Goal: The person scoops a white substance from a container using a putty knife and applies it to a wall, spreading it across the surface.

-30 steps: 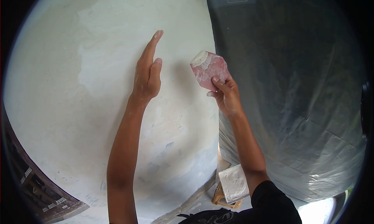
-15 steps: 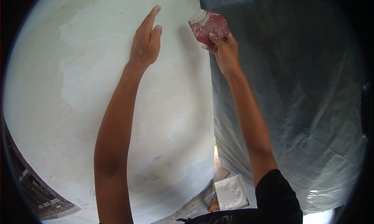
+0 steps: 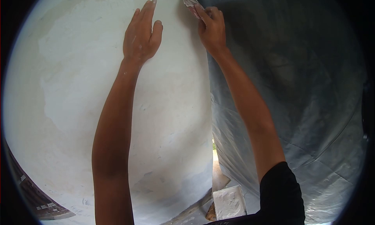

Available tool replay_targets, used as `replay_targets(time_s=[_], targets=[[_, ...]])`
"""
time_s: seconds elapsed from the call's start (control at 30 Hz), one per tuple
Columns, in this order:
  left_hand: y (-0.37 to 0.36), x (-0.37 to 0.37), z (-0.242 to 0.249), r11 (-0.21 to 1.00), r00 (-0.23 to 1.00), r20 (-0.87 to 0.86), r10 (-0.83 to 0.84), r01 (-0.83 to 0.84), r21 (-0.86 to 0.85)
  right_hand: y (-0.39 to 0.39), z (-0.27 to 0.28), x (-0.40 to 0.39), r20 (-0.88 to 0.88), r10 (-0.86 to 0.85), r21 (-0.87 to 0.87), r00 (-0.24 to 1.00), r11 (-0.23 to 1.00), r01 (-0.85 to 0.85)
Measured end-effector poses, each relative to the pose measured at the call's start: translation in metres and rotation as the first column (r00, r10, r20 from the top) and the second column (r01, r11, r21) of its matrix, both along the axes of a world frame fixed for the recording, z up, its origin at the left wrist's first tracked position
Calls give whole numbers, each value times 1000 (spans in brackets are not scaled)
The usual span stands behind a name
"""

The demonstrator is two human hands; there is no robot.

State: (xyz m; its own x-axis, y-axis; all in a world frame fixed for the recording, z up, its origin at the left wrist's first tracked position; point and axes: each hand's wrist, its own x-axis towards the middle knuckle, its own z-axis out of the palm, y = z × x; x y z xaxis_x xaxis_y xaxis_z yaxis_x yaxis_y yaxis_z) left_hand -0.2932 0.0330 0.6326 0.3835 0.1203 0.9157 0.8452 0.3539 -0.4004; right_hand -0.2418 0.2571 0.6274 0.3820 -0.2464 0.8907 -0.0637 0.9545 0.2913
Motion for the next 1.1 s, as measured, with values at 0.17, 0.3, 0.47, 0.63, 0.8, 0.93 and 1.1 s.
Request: replay_targets(time_s=[0.17, 0.3, 0.47, 0.63, 0.8, 0.93, 1.1], targets=[[1, 0, -1, 998, 998, 26, 64, -63, -5, 7, 0, -19, 76, -51, 12, 996, 999, 50], [2, -1, 0, 995, 995, -8, 103, -103, -3, 7, -9, -16, 142, -58, 38, 988, 998, 53], [3, -3, 1, 990, 987, -74, 142, -140, 31, 11, -30, -7, 220, -65, 44, 973, 997, 56], [3, -2, 1, 984, 984, -21, 177, -177, -5, 7, -60, 5, 280, -32, 45, 959, 999, 20], [5, -2, 1, 974, 973, -47, 227, -226, 21, 13, -49, 17, 174, -32, 76, 984, 997, 19], [6, -2, 1, 966, 964, -63, 258, -255, 55, 15, -2, 8, 67, -65, 34, 996, 997, 63], [5, -4, 1, 932, 932, -26, 361, -359, 51, 10, 10, -8, 148, -116, 101, 982, 990, 101]])
